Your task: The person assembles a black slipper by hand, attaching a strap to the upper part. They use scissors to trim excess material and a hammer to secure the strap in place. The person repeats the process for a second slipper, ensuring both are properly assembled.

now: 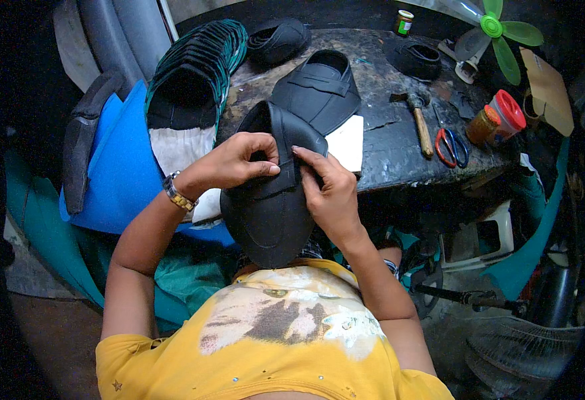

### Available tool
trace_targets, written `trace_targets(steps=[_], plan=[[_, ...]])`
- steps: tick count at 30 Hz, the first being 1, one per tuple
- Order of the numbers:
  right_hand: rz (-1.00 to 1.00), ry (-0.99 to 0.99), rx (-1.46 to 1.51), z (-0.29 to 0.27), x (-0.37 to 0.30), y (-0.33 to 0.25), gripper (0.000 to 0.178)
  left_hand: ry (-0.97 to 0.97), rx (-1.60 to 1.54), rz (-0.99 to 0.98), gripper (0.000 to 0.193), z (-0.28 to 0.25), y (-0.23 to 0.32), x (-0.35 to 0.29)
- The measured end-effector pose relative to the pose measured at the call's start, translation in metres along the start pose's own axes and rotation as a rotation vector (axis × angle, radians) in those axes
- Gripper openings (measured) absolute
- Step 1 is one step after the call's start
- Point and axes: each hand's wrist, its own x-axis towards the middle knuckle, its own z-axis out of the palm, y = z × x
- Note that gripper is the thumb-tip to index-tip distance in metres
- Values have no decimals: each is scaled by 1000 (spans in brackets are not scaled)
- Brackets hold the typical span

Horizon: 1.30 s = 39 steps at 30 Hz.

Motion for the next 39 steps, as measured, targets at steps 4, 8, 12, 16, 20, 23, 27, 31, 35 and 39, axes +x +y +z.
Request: trace_targets(steps=[4,8,12,16,20,23,27,31,35,39], plan=[[-91,1,-57,0,-1,-3,31,-9,-9,-46,20,2,0,1],[-102,-3,-67,-1,1,-3,32,-25,-125,-66,19,1,-4,0],[-113,5,-76,0,2,-2,31,-16,-181,-60,18,2,-9,1],[1,-16,-39,-2,-1,-2,31,7,-148,-25,18,5,-11,1],[16,4,13,-1,-1,-2,30,32,-112,-21,18,7,-10,-1],[-35,21,-16,1,-1,-2,30,43,-94,2,18,8,-10,-2],[-42,9,-34,4,-3,-3,30,39,-41,-2,17,5,-10,-4],[47,0,53,4,-4,-2,30,43,-41,22,17,5,-9,-5],[174,-46,161,1,-3,0,30,55,-25,25,18,6,-9,-4],[208,-60,195,0,-2,-1,30,67,-9,6,18,6,-10,-4]])
